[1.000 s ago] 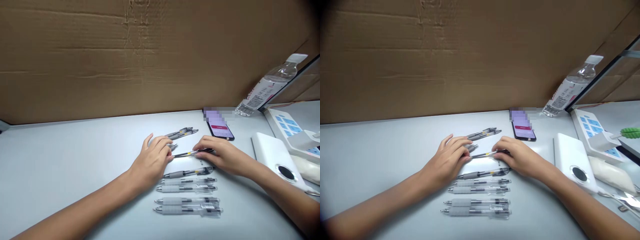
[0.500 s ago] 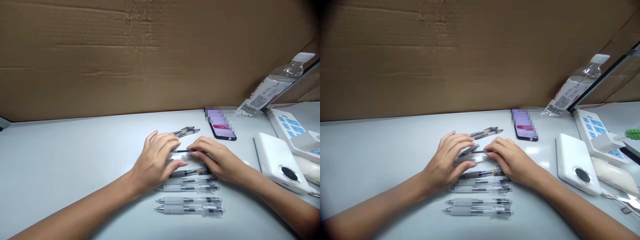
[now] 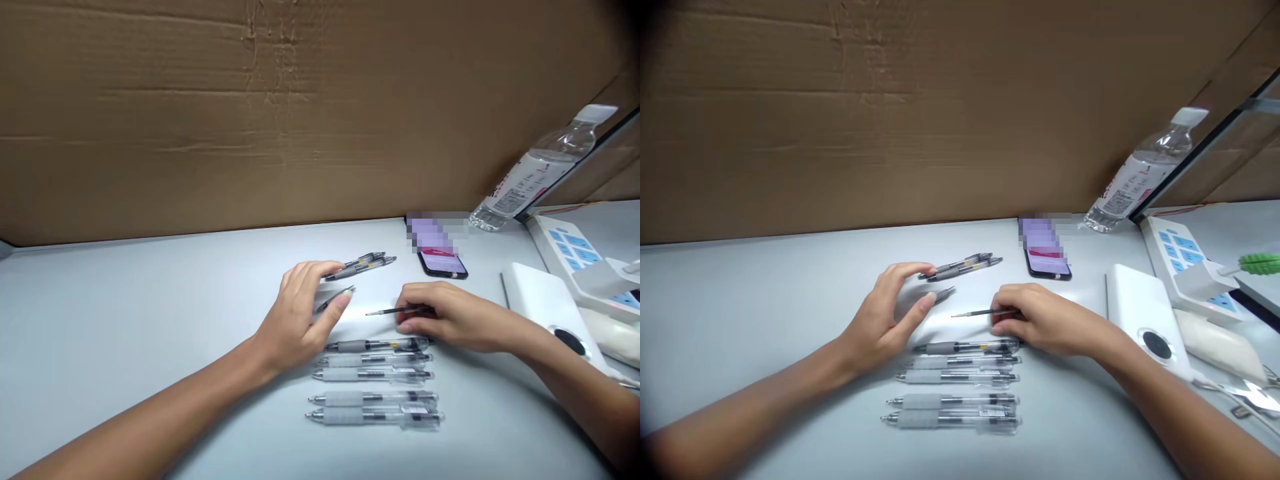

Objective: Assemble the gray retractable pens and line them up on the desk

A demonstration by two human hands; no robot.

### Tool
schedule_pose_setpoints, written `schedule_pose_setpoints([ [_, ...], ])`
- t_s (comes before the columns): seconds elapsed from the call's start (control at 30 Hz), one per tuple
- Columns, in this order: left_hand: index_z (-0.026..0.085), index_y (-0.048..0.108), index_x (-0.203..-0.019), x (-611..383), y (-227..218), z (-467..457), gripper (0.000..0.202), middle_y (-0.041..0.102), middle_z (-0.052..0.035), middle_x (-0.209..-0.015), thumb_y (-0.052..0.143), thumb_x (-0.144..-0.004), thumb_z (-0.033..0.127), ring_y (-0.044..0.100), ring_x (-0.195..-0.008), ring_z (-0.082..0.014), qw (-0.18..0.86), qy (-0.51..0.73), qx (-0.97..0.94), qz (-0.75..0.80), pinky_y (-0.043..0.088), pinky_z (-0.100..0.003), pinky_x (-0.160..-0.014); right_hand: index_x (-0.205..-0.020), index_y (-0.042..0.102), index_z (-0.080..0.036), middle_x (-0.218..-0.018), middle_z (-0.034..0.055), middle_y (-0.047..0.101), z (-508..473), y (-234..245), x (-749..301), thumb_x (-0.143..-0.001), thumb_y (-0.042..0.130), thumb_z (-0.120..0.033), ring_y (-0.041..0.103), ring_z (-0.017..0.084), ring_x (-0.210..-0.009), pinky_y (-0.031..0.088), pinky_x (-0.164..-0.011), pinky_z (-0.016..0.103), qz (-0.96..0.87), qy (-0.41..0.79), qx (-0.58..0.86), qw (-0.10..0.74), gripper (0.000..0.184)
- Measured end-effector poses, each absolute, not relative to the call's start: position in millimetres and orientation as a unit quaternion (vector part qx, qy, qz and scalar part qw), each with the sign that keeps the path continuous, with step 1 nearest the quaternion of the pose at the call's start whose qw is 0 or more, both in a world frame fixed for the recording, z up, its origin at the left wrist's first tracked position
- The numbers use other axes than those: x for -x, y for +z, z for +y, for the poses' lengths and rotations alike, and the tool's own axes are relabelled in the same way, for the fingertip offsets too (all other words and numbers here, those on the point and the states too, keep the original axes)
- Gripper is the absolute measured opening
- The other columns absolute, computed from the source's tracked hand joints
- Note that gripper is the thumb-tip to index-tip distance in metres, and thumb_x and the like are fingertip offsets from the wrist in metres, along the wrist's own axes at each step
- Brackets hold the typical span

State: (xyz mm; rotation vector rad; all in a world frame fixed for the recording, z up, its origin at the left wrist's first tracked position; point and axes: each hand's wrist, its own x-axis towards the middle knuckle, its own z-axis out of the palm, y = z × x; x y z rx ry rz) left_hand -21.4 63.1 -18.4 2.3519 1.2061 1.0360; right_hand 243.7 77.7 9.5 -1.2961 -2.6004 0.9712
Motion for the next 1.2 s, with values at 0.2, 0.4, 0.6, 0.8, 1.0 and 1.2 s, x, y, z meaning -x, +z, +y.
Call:
schedule_pose_setpoints([
  [0.2, 0.021, 0.058, -0.099, 22, -19, 66, 0.010, 0.063, -0.0048, -0.104, 0.051, -0.093, 0.025, 0.055, -0.105, -0.0220, 0.152, 0.334, -0.826, 0.428, 0.041, -0.040, -0.093, -0.086, 0.054, -0.021, -0.087, 0.0042, 0.060, 76, 8, -241, -0.096, 0.045, -0.031, 0.056, 0.019, -0.077, 0.044, -0.069, 0.031, -0.866, 0.273, 0.414, 0.068, 0.017],
  [0.4, 0.020, 0.060, -0.091, 18, -17, 62, 0.010, 0.066, -0.0025, -0.087, 0.061, -0.089, 0.030, 0.056, -0.086, -0.0189, 0.137, 0.335, -0.856, 0.370, 0.039, -0.038, -0.085, -0.084, 0.057, -0.020, -0.078, 0.0000, 0.061, 69, 5, -223, -0.094, 0.051, -0.036, 0.052, 0.015, -0.068, 0.041, -0.062, 0.026, -0.795, 0.371, 0.449, 0.170, 0.019],
  [0.6, 0.021, 0.063, -0.097, 13, -17, 56, 0.014, 0.069, -0.0028, -0.087, 0.052, -0.096, 0.029, 0.057, -0.087, -0.0177, 0.119, 0.327, -0.892, 0.288, 0.038, -0.035, -0.085, -0.082, 0.056, -0.020, -0.073, -0.0022, 0.058, 57, -1, -205, -0.086, 0.064, -0.035, 0.050, 0.013, -0.065, 0.039, -0.059, 0.024, -0.723, 0.484, 0.431, 0.240, 0.018],
  [0.8, 0.019, 0.062, -0.095, 13, -16, 56, 0.014, 0.069, -0.0024, -0.087, 0.050, -0.097, 0.024, 0.057, -0.083, -0.0162, 0.107, 0.323, -0.902, 0.266, 0.038, -0.035, -0.085, -0.087, 0.046, -0.022, -0.078, -0.0029, 0.065, 54, -3, -204, -0.086, 0.066, -0.030, 0.057, 0.013, -0.070, 0.043, -0.065, 0.025, -0.670, 0.574, 0.389, 0.266, 0.021],
  [1.0, 0.020, 0.060, -0.089, 15, -14, 57, 0.015, 0.069, -0.0014, -0.082, 0.047, -0.096, 0.017, 0.059, -0.081, -0.0155, 0.116, 0.358, -0.889, 0.260, 0.041, -0.034, -0.084, -0.090, 0.050, -0.022, -0.079, -0.0014, 0.063, 58, 0, -209, -0.090, 0.061, -0.043, 0.054, 0.014, -0.068, 0.041, -0.060, 0.025, -0.715, 0.524, 0.405, 0.225, 0.024],
  [1.2, 0.019, 0.058, -0.089, 24, -14, 66, 0.008, 0.066, -0.0026, -0.083, 0.052, -0.093, 0.015, 0.058, -0.077, -0.0159, 0.131, 0.469, -0.807, 0.335, 0.045, -0.031, -0.074, -0.111, 0.059, -0.024, -0.095, 0.0018, 0.068, 66, 3, -221, -0.100, 0.040, -0.042, 0.061, 0.018, -0.089, 0.045, -0.080, 0.030, -0.787, 0.413, 0.410, 0.206, 0.028],
])
